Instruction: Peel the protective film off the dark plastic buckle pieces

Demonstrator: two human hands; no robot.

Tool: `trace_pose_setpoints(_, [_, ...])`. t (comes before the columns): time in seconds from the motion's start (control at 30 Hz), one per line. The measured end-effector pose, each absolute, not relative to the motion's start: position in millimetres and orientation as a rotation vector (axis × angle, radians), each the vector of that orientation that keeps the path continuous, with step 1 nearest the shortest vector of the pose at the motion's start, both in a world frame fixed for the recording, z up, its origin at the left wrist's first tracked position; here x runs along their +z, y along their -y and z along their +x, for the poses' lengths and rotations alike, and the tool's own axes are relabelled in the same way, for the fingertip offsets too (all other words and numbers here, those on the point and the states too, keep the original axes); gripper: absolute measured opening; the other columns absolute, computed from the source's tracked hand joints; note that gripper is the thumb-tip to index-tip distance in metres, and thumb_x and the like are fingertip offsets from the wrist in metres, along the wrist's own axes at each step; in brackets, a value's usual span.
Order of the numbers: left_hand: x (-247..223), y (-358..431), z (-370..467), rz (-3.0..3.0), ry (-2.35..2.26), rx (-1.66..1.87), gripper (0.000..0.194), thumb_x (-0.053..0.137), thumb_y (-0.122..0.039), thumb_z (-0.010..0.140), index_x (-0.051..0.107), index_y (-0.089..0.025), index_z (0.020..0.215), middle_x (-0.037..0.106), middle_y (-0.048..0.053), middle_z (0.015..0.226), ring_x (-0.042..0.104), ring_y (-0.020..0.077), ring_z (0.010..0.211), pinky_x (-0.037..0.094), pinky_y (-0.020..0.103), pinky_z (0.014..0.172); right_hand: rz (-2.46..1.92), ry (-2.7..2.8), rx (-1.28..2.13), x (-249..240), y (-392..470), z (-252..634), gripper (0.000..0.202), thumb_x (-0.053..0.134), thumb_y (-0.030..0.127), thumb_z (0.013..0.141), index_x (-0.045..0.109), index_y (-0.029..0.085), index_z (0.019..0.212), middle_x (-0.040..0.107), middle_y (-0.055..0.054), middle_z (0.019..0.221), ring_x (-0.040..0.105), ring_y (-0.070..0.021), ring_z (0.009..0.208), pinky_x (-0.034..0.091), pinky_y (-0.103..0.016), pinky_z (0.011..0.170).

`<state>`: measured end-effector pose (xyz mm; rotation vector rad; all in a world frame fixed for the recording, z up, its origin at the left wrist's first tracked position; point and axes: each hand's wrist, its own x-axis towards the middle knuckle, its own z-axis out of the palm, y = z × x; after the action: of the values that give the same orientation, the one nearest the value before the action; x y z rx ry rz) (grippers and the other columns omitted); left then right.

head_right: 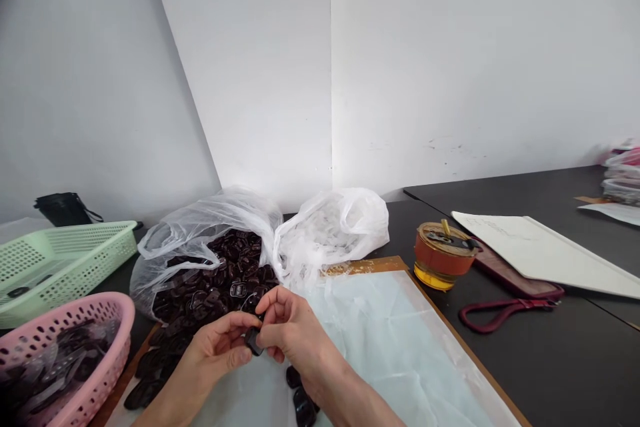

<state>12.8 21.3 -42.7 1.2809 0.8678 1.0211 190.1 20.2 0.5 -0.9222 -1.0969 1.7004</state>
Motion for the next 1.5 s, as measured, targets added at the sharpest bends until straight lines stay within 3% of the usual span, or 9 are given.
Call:
trace_pose_setpoints(0.3, [-43,-19,12,1.378,-0.848,1.018,0.028,0.083,-0.03,0.071,0.077,-0.024,0.098,0.066,0.003,0.092,0.058,0.0199,0.085,0.046,0.027,0.073,-0.967,1.158,1.673,-5,-22,190,0.031,0.057,0.007,0.051,0.055,0.02,0.079,0.051,0.012,0.05,0.036,-0.0054,0.04,0.023,-0.02,0.039])
trace_pose_setpoints(0.6, [-41,-21,14,1.414,-0.804,1.076,0.024,0.083,-0.027,0.072,0.079,-0.024,0.095,0.065,0.004,0.096,0.061,0.0201,0.087,0.05,0.026,0.073,-1.031,1.299,1.545,-7,-25,191,0.029,0.06,0.012,0.055,0.053,0.021,0.082,0.052,0.012,0.051,0.041,-0.0073,0.041,0.031,-0.019,0.037])
trace_pose_setpoints(0.73, [-40,-20,11,1.396,-0.817,1.0,0.025,0.074,-0.036,0.08,0.079,-0.024,0.101,0.064,0.007,0.099,0.061,0.0247,0.096,0.052,0.032,0.081,-1.042,1.374,1.491,-9,-27,192,0.028,0.059,0.012,0.057,0.053,0.02,0.083,0.053,0.01,0.052,0.041,-0.008,0.042,0.032,-0.019,0.037])
trace_pose_setpoints(1.0, [-40,-21,12,1.357,-0.915,0.992,0.023,0.075,-0.04,0.077,0.081,-0.02,0.087,0.059,0.003,0.081,0.057,0.0186,0.078,0.052,0.03,0.072,-1.074,1.495,1.353,-11,-24,189,0.029,0.056,0.002,0.061,0.055,0.02,0.083,0.051,0.01,0.055,0.043,-0.0084,0.05,0.031,-0.02,0.047])
trace_pose_setpoints(1.13, [-30,-18,15,1.337,-0.963,1.052,0.018,0.071,-0.035,0.082,0.072,-0.021,0.093,0.065,0.003,0.088,0.059,0.0202,0.087,0.05,0.031,0.08,-1.048,1.647,1.172,-4,-19,192,0.022,0.059,0.004,0.07,0.06,0.02,0.085,0.059,0.004,0.071,0.052,-0.0118,0.063,0.041,-0.023,0.056])
trace_pose_setpoints(1.27, [-24,-16,16,1.285,-0.958,1.148,0.016,0.071,-0.032,0.082,0.061,-0.022,0.088,0.059,-0.002,0.08,0.055,0.0158,0.078,0.048,0.025,0.071,-0.94,1.907,0.848,-4,-17,193,0.033,0.062,0.001,0.071,0.066,0.024,0.094,0.061,-0.002,0.102,0.059,-0.0168,0.086,0.048,-0.026,0.069])
trace_pose_setpoints(1.37, [-25,-15,14,1.29,-0.964,1.161,0.016,0.07,-0.029,0.082,0.056,-0.022,0.082,0.052,-0.004,0.076,0.05,0.0141,0.073,0.048,0.023,0.067,-0.97,2.016,0.638,-12,-18,189,0.036,0.06,0.0,0.072,0.067,0.023,0.099,0.062,-0.004,0.094,0.059,-0.0191,0.087,0.048,-0.03,0.073])
trace_pose_setpoints(1.5, [-28,-17,11,1.413,-1.033,1.185,0.01,0.057,-0.026,0.09,0.052,-0.023,0.081,0.052,-0.002,0.083,0.052,0.0174,0.081,0.052,0.031,0.077,-1.03,2.044,0.441,-18,-18,186,0.034,0.06,0.001,0.069,0.067,0.019,0.097,0.062,-0.005,0.09,0.06,-0.0215,0.085,0.048,-0.031,0.069])
